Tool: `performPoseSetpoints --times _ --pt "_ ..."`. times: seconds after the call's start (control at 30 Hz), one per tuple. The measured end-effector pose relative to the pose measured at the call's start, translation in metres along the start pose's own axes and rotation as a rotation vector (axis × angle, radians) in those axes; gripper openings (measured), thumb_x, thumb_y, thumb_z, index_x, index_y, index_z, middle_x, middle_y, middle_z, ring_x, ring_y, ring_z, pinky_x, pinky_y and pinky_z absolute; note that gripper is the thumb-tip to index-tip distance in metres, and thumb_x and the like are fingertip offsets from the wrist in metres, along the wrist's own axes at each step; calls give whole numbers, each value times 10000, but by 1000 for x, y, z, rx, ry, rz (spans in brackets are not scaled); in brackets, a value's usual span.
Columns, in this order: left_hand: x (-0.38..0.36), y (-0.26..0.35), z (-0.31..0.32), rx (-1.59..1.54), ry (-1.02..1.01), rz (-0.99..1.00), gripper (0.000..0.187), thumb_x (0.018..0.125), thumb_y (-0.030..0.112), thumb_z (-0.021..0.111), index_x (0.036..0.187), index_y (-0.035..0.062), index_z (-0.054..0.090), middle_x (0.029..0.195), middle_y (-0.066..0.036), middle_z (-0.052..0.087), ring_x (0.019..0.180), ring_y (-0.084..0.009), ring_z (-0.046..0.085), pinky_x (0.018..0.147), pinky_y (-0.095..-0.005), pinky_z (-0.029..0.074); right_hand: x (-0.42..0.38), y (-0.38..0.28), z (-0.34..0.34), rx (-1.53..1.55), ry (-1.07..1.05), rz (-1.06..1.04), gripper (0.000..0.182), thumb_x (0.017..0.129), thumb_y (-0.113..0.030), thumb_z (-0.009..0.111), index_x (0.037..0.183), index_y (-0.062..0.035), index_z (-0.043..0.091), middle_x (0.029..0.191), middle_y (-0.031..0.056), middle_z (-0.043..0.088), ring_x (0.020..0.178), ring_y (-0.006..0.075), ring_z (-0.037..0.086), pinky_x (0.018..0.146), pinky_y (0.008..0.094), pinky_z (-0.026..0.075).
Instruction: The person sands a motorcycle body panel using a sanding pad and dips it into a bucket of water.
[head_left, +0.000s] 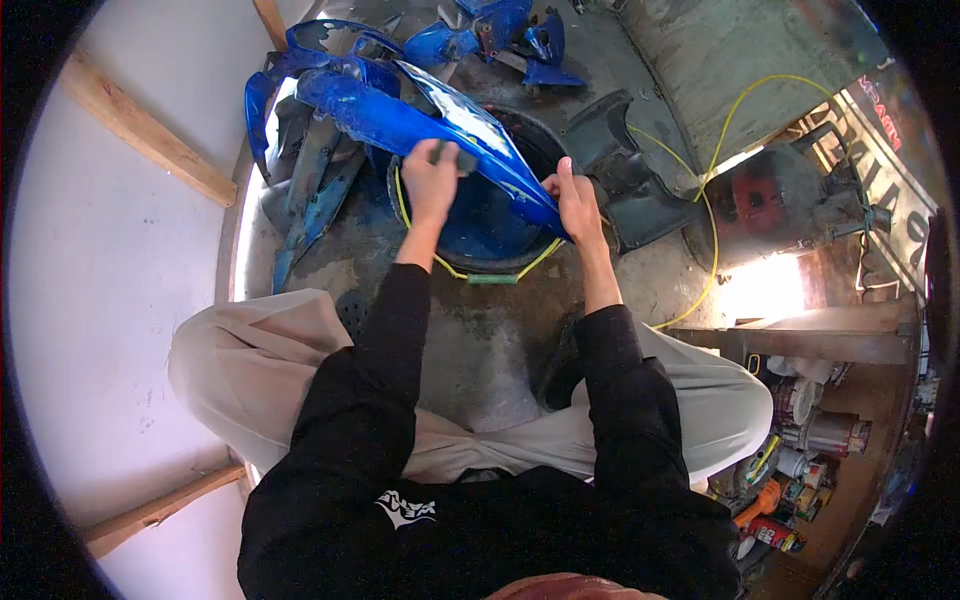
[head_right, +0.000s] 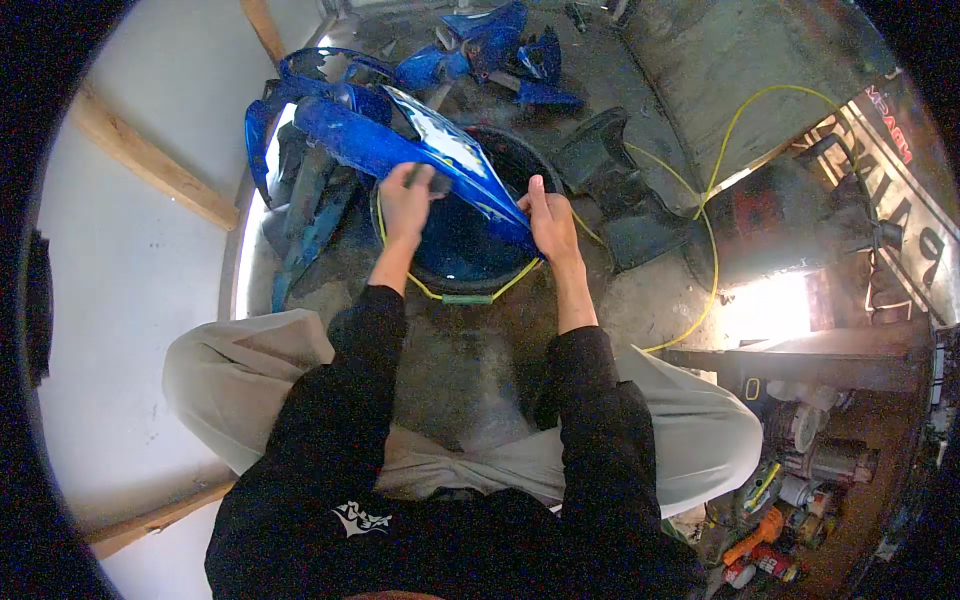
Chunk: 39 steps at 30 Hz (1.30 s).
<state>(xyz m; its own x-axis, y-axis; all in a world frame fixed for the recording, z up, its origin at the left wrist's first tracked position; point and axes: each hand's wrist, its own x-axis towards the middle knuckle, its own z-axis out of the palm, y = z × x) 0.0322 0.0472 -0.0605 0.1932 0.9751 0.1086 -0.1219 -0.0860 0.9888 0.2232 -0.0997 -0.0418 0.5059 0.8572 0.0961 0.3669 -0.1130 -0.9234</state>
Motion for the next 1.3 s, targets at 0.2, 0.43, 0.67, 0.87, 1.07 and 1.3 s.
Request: performPoseSetpoints --times 0.2,0.43,0.67,0.87,1.07,1.3 --pt "-62 17 43 195 -169 197 119 866 92 713 895 -20 687 826 -178 727 722 -259 722 692 -397 555 1 -13 -2 -44 7 14 875 1079 -646 310 751 55 718 665 99 642 661 184 575 686 348 451" --pt "-58 20 44 207 -114 266 130 867 113 717 820 -6 693 740 -145 680 680 -238 669 666 -394 523 -1 -4 -2 20 -11 28 884 1070 -661 332 748 67 718 652 110 637 664 202 594 684 367 469" --pt "-16 11 18 238 20 188 161 903 134 701 920 -27 704 821 -158 724 737 -246 707 699 -386 556 2 -3 1 -18 -6 1 888 1063 -676 333 720 57 698 639 104 632 659 190 591 677 376 466" --pt "-105 21 80 147 -298 326 107 892 98 699 911 -7 687 894 -175 734 800 -279 730 734 -398 550 2 -2 -1 40 11 11 880 1076 -654 318 726 56 703 644 110 636 661 201 597 684 380 472" --pt "2 12 10 271 46 273 138 888 122 710 881 -14 688 803 -205 697 727 -311 701 688 -420 525 0 -2 1 -53 -4 -49 929 1089 -656 220 783 53 736 663 87 637 646 159 559 667 324 442" --pt "-72 29 56 281 -163 274 109 920 96 641 900 -10 661 848 -255 682 779 -396 718 732 -457 545 1 -10 -2 -29 -49 34 931 1087 -662 216 767 53 719 662 74 640 640 154 559 657 311 437"
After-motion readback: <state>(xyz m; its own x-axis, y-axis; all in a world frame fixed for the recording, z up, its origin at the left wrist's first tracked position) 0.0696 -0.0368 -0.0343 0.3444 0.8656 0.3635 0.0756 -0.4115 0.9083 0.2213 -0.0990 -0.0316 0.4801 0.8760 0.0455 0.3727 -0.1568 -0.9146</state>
